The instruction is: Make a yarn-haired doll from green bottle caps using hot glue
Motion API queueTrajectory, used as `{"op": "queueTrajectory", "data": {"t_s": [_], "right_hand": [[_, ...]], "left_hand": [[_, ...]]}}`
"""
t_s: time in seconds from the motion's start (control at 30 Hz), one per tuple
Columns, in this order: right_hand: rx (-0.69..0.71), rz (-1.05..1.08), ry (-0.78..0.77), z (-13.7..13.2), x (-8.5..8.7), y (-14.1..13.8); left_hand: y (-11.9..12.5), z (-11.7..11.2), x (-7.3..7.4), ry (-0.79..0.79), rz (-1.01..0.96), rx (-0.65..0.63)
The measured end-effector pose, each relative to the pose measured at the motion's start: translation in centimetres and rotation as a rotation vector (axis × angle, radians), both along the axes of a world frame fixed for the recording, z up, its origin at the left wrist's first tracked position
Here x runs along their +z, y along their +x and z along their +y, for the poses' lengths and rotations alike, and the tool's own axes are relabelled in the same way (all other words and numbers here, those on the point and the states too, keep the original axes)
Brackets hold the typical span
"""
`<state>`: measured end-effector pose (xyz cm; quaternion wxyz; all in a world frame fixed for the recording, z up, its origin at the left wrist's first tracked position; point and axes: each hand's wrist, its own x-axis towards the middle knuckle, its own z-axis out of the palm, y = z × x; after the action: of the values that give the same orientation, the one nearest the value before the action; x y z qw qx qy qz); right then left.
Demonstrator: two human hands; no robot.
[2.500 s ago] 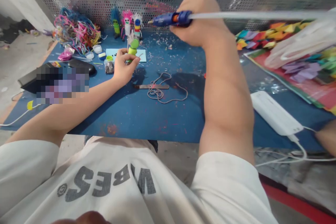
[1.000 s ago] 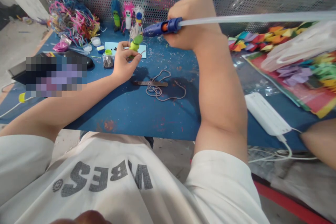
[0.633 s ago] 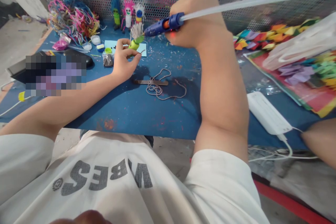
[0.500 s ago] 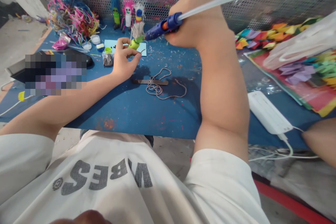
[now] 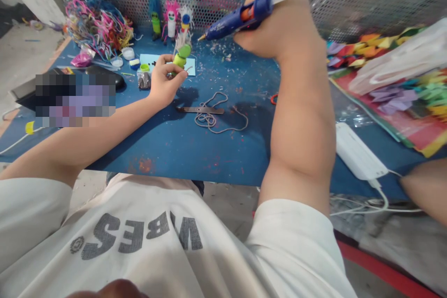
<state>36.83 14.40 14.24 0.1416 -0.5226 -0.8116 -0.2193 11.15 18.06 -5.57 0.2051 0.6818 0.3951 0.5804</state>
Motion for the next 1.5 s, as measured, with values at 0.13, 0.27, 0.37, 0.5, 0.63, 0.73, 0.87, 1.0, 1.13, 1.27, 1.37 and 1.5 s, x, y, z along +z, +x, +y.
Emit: {"op": "queueTrajectory", "data": {"t_s": [0.13, 0.27, 0.37, 0.5, 0.63, 0.73, 0.87, 1.0, 1.13, 1.27, 1.37, 1.5], "right_hand": [[-0.076, -0.073, -0.012, 0.2, 0.1, -0.1], [-0.236, -0.034, -0.008, 0.6, -0.1, 0.9], [-0.408, -0.038, -0.032, 2.1, -1.4, 2.6], [-0.411, -0.121, -0.162, 5.3, -4.7, 4.9], [-0.344, -0.222, -0.249, 7.5, -7.8, 5.8], [-0.243, -0.244, -0.301, 7.8, -9.1, 5.6], [-0.258, -0.159, -0.302, 8.5, -9.4, 5.1], [-0.205, 0.017, -0.239, 9.2, -7.5, 4.8], [0.384, 0.288, -0.080, 4.8, -3.6, 2.0], [0.839, 0.192, 0.256, -4.6, -3.3, -4.4], [0.833, 0.009, 0.347, -10.2, -6.9, -8.4], [0.719, 0.127, 0.386, -13.0, -12.6, -9.7]], "left_hand": [[0.0, 0.0, 0.1, 0.001, -0.008, -0.019], [0.0, 0.2, 0.0, -0.003, -0.024, -0.052], [-0.1, 0.4, -0.2, 0.017, -0.015, -0.038], [-0.3, 0.9, -0.6, 0.026, -0.020, -0.009], [-0.4, 1.2, -0.7, 0.007, -0.010, 0.009], [-0.1, 0.6, 0.0, -0.049, -0.004, 0.011], [0.3, -2.3, 2.2, -0.239, -0.080, -0.024], [-1.1, -6.8, 4.7, -0.418, -0.180, -0.051], [-4.8, -11.1, 5.9, -0.433, -0.130, -0.099], [-8.1, -14.1, 5.6, -0.345, -0.034, -0.153], [-9.3, -15.4, 4.7, -0.299, -0.034, -0.220], [-9.6, -16.4, 4.0, -0.221, 0.003, -0.282]]}}
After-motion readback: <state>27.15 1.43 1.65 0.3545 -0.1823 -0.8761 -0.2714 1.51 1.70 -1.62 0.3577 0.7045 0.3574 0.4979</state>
